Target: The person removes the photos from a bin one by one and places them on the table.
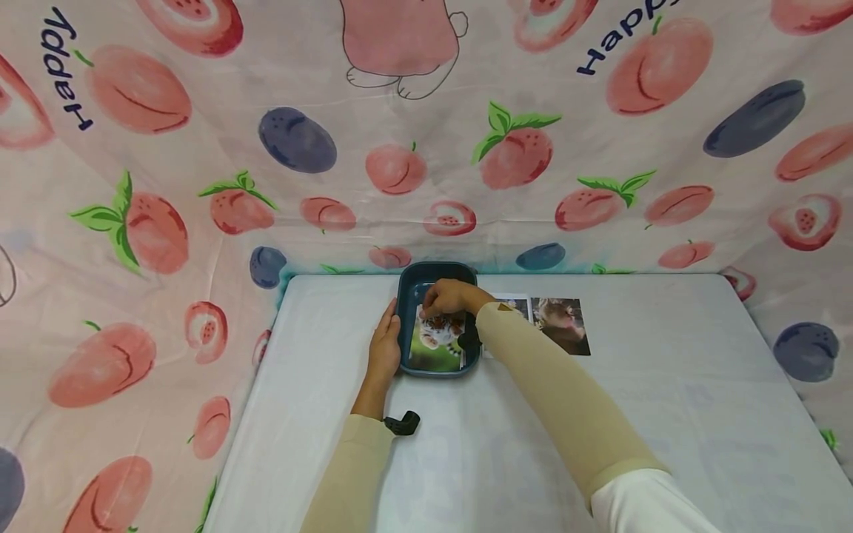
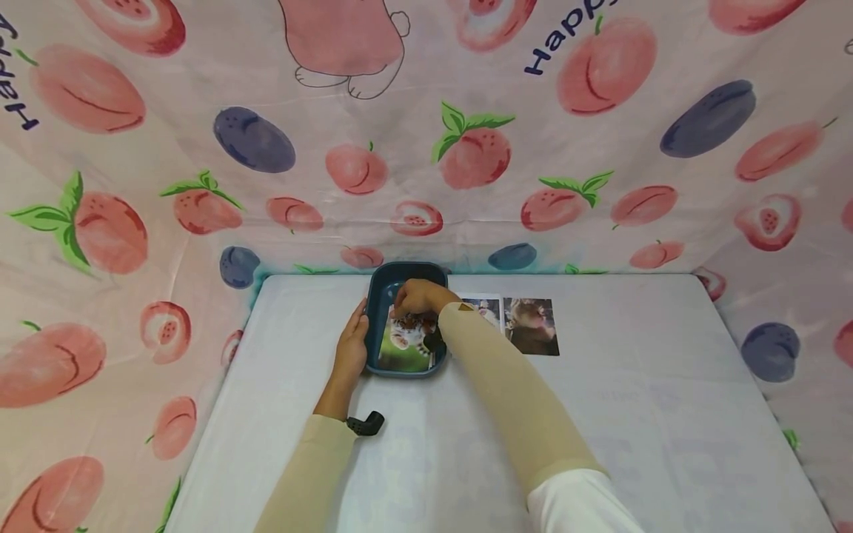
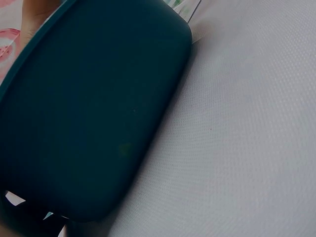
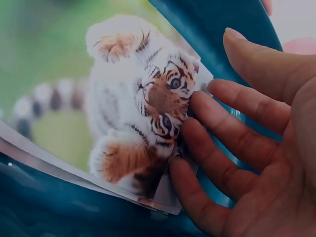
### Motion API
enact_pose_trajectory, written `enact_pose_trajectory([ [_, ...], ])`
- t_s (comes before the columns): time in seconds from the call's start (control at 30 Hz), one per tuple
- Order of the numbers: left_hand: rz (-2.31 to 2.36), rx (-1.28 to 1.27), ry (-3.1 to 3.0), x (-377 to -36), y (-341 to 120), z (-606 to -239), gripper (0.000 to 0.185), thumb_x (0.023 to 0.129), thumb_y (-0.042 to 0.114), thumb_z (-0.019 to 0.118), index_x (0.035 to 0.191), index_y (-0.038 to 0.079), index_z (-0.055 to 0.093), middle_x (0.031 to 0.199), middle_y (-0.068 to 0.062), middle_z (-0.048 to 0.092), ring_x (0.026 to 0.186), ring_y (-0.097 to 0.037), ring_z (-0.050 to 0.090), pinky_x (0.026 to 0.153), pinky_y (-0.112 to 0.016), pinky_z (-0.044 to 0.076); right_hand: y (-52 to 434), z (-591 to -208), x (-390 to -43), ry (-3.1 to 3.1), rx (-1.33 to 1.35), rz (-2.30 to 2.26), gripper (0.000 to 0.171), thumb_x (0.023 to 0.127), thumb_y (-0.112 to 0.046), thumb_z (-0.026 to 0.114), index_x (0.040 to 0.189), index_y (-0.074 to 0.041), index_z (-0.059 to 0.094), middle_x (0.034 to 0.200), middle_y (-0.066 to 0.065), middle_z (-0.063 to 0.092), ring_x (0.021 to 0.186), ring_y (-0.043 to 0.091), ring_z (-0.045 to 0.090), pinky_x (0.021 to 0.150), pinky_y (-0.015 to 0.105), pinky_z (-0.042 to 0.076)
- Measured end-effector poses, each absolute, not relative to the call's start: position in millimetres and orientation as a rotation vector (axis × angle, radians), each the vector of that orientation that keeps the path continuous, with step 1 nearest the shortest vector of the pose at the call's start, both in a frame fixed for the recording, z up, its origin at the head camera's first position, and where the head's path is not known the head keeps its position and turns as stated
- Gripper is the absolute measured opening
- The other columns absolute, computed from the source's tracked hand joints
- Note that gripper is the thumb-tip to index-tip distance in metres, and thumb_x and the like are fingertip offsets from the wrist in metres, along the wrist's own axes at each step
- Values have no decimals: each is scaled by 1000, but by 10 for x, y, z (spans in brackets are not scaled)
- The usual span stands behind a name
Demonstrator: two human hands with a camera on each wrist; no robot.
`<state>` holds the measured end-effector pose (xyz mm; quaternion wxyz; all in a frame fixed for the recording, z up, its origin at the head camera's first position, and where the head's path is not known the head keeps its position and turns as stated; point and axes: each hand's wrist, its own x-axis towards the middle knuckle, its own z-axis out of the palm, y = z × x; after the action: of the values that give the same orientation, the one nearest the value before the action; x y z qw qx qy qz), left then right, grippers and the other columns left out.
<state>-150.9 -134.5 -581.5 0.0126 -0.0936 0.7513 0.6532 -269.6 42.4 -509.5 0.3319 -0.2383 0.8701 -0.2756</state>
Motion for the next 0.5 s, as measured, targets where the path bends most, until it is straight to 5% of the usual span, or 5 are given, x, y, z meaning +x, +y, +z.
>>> enact_pose_trajectory([
  [0.27,2028,-283,2373,-1503,-1338,-5795,51,111,39,36,160,26,36,167,-4,33,156,-31,24,126,-55,20,445,-5066,-2678,2265,-670,-771,26,97,-28,71,113,-8,77,105,5,76,92,18,68,84,29,56],
  [0.5,2035,-293,2361,-1503,-1339,-5806,50,111,39,35,160,30,36,167,-2,32,157,-29,22,127,-54,19,519,-4978,-2617,2120,-620,-925,24,99,-13,67,120,-3,73,104,16,75,70,28,68,66,39,61],
])
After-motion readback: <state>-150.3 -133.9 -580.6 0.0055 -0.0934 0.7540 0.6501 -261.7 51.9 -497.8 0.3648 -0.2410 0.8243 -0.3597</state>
